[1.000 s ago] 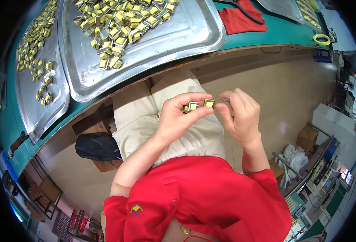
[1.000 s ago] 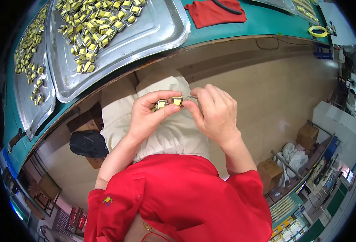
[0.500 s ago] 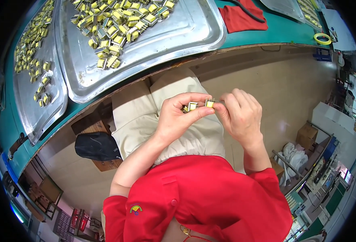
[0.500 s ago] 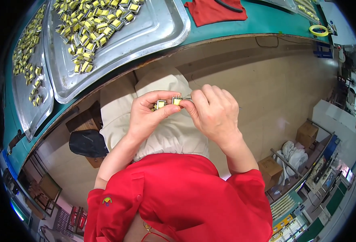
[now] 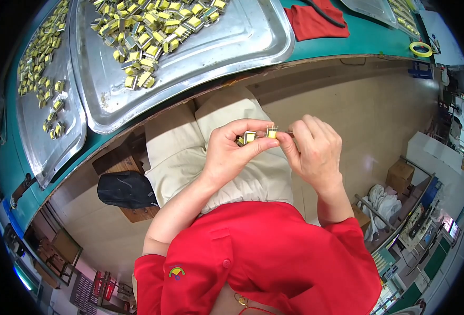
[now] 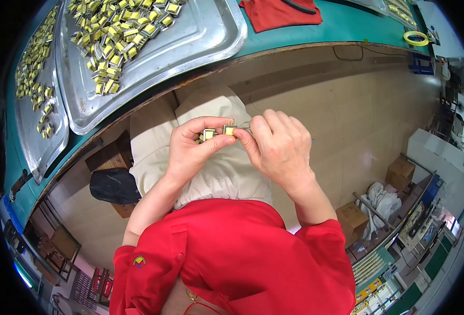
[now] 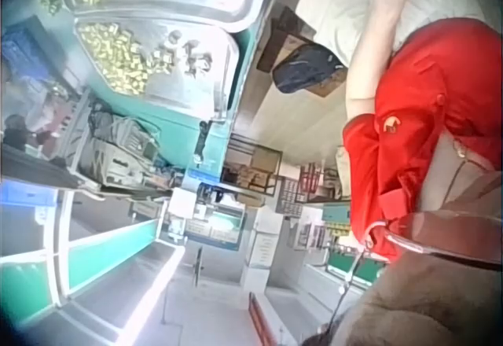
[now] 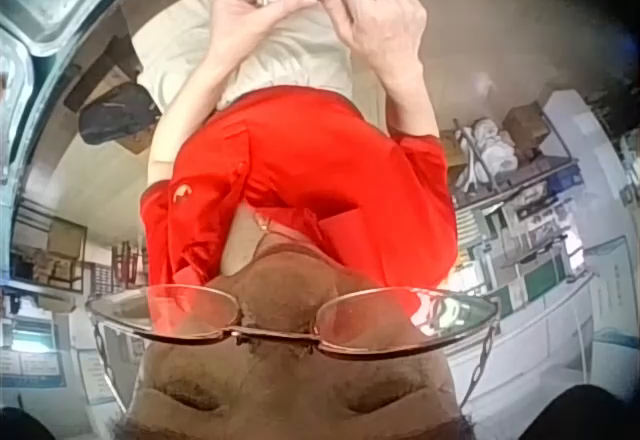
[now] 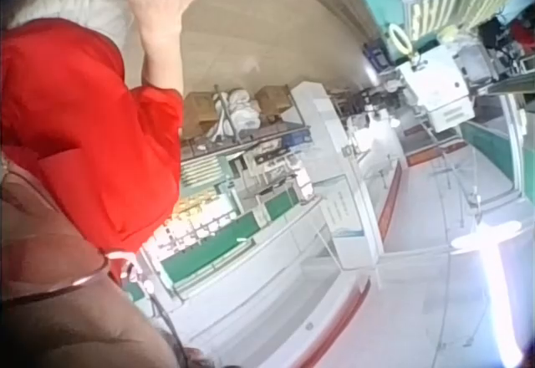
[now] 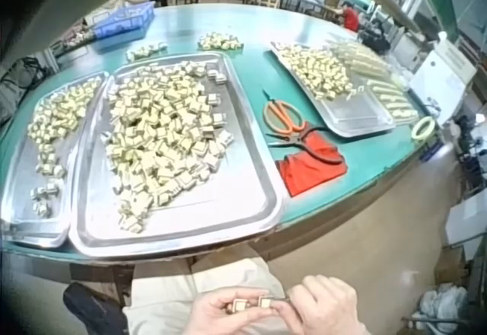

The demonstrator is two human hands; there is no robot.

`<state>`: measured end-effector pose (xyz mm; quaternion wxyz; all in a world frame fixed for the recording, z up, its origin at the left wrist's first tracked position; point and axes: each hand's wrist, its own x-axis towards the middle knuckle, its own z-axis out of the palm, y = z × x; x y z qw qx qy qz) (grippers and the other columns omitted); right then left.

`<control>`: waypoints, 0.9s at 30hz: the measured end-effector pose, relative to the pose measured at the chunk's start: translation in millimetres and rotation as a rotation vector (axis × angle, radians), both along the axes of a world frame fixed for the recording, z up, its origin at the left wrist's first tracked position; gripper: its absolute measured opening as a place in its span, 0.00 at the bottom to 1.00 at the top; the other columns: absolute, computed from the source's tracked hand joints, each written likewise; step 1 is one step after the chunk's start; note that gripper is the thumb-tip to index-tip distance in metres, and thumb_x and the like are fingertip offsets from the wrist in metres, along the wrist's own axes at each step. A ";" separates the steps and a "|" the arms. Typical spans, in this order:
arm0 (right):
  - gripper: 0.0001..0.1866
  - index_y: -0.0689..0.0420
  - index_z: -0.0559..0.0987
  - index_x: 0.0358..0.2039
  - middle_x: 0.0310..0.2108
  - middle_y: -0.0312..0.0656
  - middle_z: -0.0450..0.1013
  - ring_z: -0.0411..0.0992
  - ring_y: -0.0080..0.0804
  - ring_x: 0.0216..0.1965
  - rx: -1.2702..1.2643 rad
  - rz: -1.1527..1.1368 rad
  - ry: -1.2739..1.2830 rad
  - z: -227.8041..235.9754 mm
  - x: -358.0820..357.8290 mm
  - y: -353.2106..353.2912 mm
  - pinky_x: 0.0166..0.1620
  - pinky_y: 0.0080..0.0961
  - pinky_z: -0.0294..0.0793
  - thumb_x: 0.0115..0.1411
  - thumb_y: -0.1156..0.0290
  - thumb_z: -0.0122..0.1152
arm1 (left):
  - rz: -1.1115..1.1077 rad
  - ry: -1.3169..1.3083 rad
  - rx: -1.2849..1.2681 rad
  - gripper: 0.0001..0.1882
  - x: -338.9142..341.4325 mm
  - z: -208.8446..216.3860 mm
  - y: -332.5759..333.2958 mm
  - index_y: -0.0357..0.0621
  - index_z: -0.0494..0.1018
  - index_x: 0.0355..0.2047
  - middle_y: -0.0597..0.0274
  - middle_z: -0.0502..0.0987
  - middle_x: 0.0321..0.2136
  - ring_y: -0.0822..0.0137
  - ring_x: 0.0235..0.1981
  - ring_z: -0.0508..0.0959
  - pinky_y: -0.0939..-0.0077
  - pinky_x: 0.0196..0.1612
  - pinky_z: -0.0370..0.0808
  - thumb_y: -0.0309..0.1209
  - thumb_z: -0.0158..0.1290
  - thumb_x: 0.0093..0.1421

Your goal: The person places a black plastic container onto an upper shelf, then repeatedly picks up small transformer components from a metal tray, scrapes them with a small blade, and places them back onto the tray.

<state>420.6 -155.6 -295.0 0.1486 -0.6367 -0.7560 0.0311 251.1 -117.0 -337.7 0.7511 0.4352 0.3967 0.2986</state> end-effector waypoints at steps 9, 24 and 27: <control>0.15 0.53 0.67 0.19 0.17 0.36 0.59 0.63 0.32 0.20 -0.032 0.028 -0.022 -0.5 1.4 -1.0 0.23 0.27 0.60 0.54 0.60 0.59 | -0.018 0.087 0.073 0.15 -0.9 4.1 0.2 0.38 0.77 0.38 0.70 0.75 0.27 0.80 0.30 0.72 0.86 0.33 0.70 0.22 0.62 0.48; 0.06 0.61 0.73 0.26 0.18 0.37 0.65 0.62 0.26 0.16 -0.010 -0.091 0.460 -8.1 0.4 -7.3 0.19 0.21 0.59 0.55 0.73 0.60 | 0.014 -0.151 -0.038 0.14 0.5 -3.0 0.5 0.39 0.76 0.41 0.65 0.78 0.35 0.78 0.37 0.74 0.84 0.40 0.71 0.22 0.58 0.53; 0.05 0.62 0.74 0.30 0.18 0.34 0.63 0.58 0.18 0.17 0.007 -0.142 0.614 -9.0 -4.3 -5.9 0.20 0.15 0.56 0.53 0.77 0.62 | 0.026 -0.175 -0.018 0.14 1.2 -2.3 2.4 0.39 0.75 0.42 0.64 0.78 0.37 0.76 0.39 0.74 0.83 0.42 0.71 0.21 0.57 0.53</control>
